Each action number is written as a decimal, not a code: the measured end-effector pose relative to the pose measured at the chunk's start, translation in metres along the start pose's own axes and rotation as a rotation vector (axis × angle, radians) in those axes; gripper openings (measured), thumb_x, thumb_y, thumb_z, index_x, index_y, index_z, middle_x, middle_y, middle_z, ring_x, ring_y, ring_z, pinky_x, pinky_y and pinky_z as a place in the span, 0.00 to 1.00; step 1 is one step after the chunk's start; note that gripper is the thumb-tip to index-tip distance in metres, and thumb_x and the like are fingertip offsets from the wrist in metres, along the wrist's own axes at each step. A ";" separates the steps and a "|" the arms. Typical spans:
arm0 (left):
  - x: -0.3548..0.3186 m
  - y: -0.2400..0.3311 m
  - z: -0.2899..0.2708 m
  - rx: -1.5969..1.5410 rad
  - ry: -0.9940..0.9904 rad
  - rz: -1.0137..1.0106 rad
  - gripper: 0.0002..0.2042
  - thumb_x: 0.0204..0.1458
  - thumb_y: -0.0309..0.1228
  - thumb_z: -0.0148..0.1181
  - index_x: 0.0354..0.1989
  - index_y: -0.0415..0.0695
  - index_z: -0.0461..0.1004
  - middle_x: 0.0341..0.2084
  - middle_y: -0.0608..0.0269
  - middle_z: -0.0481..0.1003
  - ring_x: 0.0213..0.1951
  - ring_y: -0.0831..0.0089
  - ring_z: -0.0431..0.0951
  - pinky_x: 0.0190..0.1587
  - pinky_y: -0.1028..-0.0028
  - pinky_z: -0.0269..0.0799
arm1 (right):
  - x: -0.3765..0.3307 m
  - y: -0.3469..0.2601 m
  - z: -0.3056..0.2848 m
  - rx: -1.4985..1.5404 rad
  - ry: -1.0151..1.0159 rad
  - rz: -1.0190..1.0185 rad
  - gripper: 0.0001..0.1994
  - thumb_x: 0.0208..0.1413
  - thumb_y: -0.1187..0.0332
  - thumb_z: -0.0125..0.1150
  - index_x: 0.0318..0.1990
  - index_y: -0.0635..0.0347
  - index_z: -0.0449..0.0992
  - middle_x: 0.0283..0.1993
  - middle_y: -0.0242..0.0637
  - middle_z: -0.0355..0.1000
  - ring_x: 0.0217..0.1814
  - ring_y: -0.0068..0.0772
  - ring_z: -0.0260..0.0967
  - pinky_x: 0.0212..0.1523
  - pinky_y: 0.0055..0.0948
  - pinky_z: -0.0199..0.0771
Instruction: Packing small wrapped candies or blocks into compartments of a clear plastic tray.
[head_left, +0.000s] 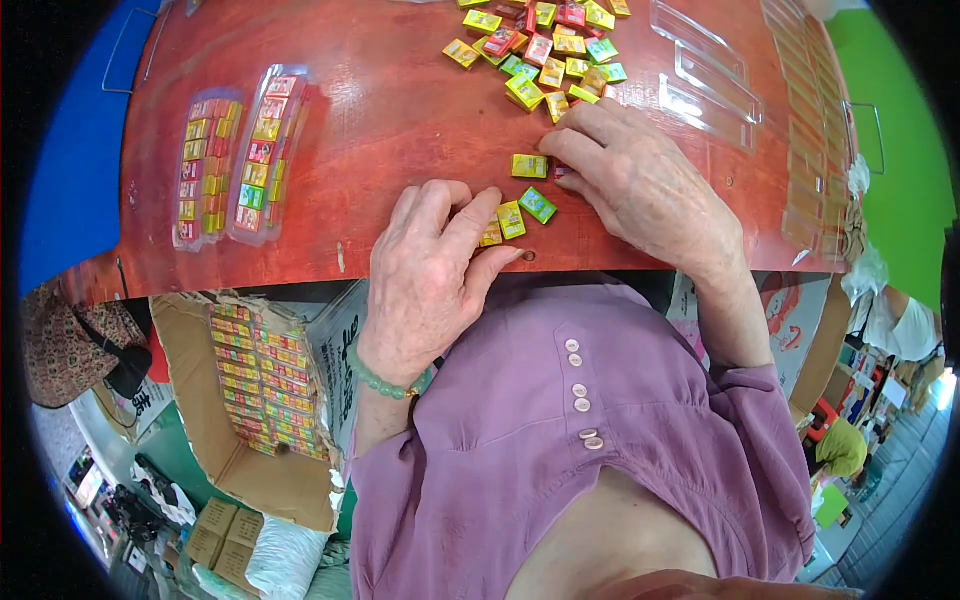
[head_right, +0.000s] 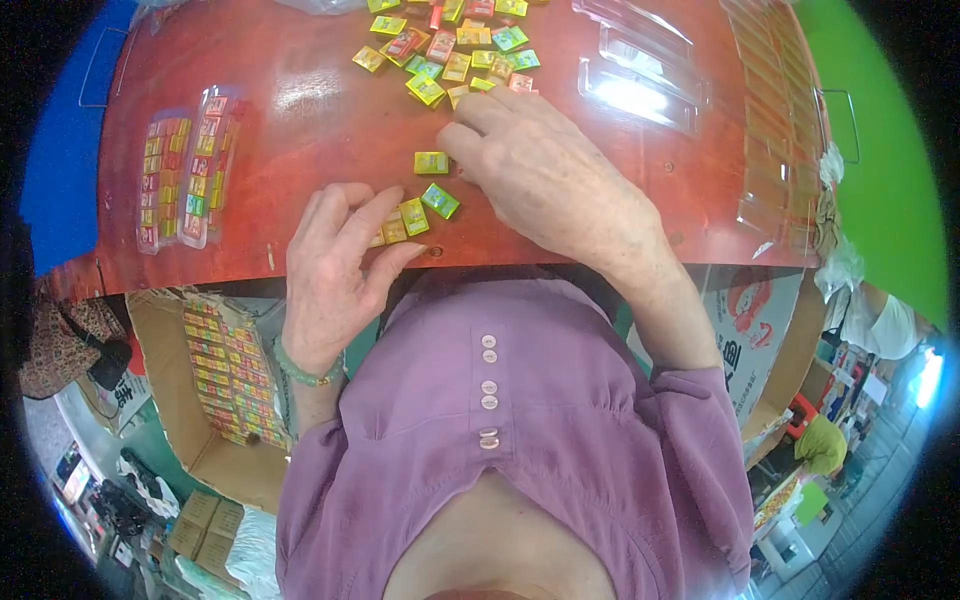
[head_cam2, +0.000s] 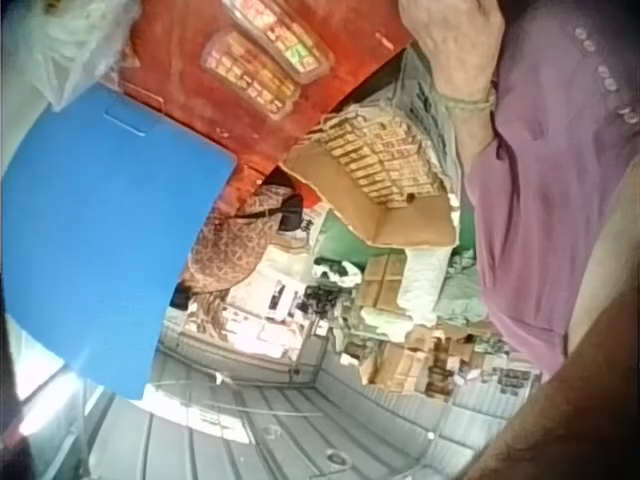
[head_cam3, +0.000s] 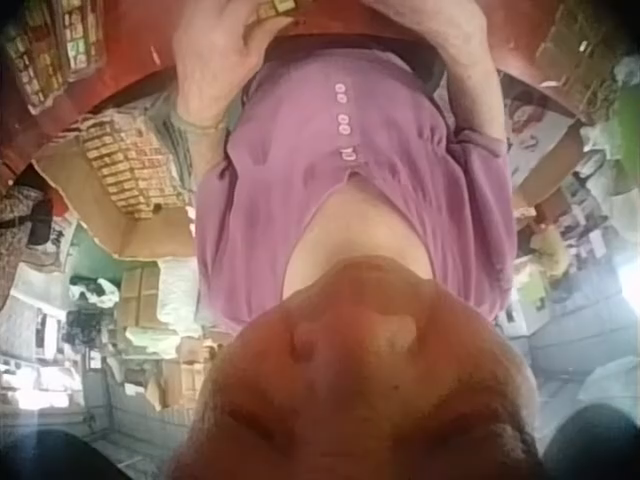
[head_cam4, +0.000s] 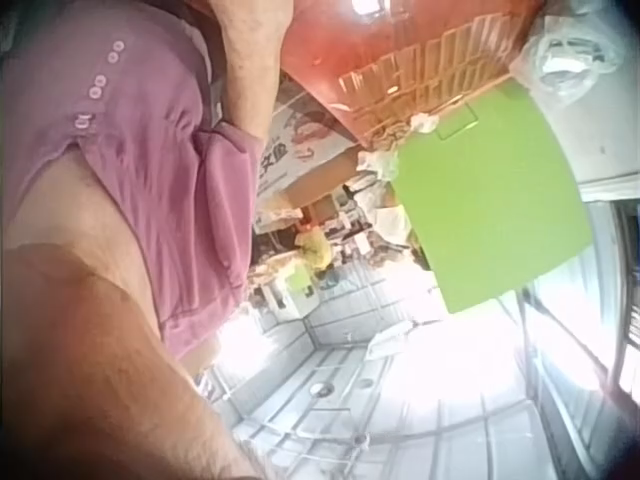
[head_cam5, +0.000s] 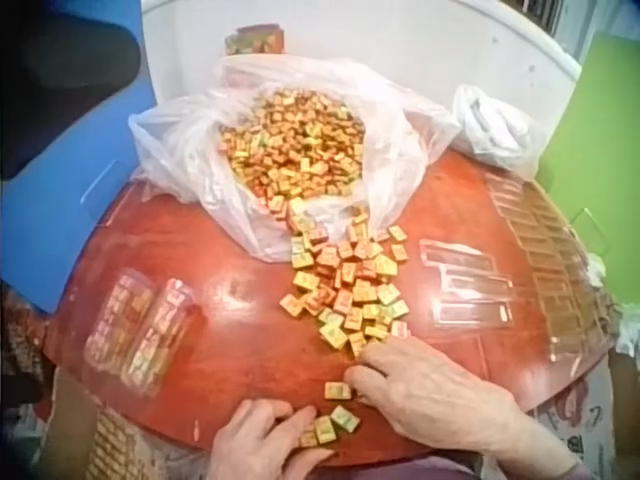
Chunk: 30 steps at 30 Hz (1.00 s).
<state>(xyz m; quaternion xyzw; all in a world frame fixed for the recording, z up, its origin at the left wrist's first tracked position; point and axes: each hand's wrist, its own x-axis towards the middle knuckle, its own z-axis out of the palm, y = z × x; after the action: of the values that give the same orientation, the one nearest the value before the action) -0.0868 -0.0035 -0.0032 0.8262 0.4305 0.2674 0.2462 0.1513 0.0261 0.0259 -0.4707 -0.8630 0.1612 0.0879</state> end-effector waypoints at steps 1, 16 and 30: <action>0.000 -0.001 0.000 -0.003 0.002 0.005 0.22 0.45 0.30 0.74 0.50 0.36 0.78 0.40 0.56 0.72 0.42 0.56 0.74 0.43 0.60 0.75 | 0.000 0.001 -0.001 -0.013 0.004 -0.011 0.13 0.56 0.72 0.64 0.49 0.59 0.77 0.47 0.43 0.71 0.51 0.49 0.70 0.52 0.42 0.73; -0.001 -0.003 0.002 -0.031 0.009 0.001 0.22 0.45 0.30 0.74 0.50 0.37 0.78 0.40 0.55 0.71 0.42 0.56 0.74 0.43 0.59 0.74 | 0.018 0.002 -0.009 -0.123 -0.144 -0.195 0.21 0.52 0.75 0.62 0.56 0.50 0.78 0.53 0.41 0.71 0.56 0.45 0.72 0.58 0.43 0.71; 0.000 -0.001 0.004 0.001 0.041 0.010 0.22 0.43 0.27 0.74 0.49 0.38 0.79 0.38 0.56 0.71 0.40 0.57 0.74 0.41 0.60 0.74 | -0.013 -0.008 -0.014 -0.102 0.012 -0.130 0.13 0.57 0.70 0.61 0.50 0.61 0.75 0.45 0.40 0.71 0.51 0.44 0.71 0.55 0.41 0.70</action>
<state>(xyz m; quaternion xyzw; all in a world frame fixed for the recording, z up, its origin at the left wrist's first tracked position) -0.0841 -0.0034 -0.0069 0.8228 0.4315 0.2850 0.2356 0.1558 0.0140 0.0421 -0.4184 -0.8983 0.1083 0.0792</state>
